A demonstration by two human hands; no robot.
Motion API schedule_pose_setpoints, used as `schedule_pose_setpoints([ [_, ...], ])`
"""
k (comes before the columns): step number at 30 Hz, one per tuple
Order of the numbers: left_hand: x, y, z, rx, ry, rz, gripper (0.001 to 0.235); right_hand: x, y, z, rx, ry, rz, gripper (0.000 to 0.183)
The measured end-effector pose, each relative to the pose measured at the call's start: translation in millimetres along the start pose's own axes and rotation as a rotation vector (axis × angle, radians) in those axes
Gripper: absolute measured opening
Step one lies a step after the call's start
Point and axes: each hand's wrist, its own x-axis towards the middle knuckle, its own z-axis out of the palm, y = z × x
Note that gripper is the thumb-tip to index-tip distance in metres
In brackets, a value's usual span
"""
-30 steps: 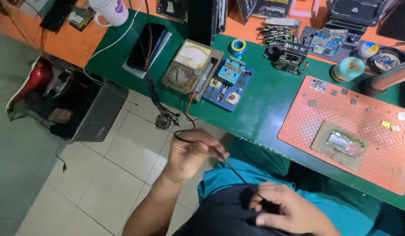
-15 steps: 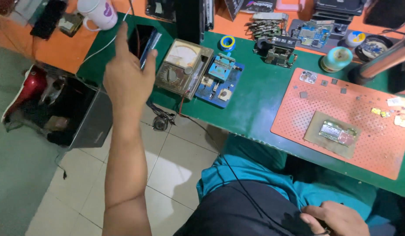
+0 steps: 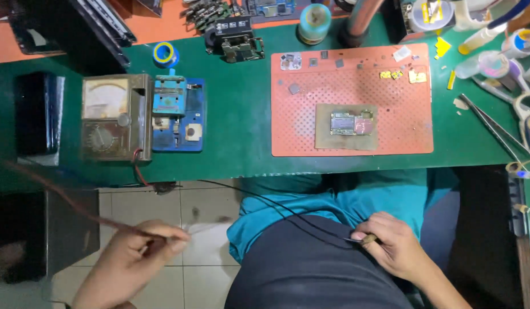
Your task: The person uses a hot air gun to heat a small circuit board held by tweezers on a workbench. They then use a multimeter with red and black probes to test the board's electrical connections.
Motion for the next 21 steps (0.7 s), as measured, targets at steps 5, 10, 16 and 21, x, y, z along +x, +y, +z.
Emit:
schedule_pose_setpoints([
  [5,15,34,52,-0.159,-0.253,0.513,0.015,30,-36,-19,-0.100,0.254,-0.347,0.016],
  [10,29,62,100,-0.369,-0.108,0.729,0.014,45,-50,-18,-0.143,0.369,-0.431,0.022],
  [16,27,84,108,-0.679,0.008,0.796,0.016,43,-46,-6,-0.108,0.288,-0.347,0.042],
  [21,29,95,103,-0.573,0.190,0.851,0.017,45,-51,-9,-0.048,0.409,-0.401,0.031],
])
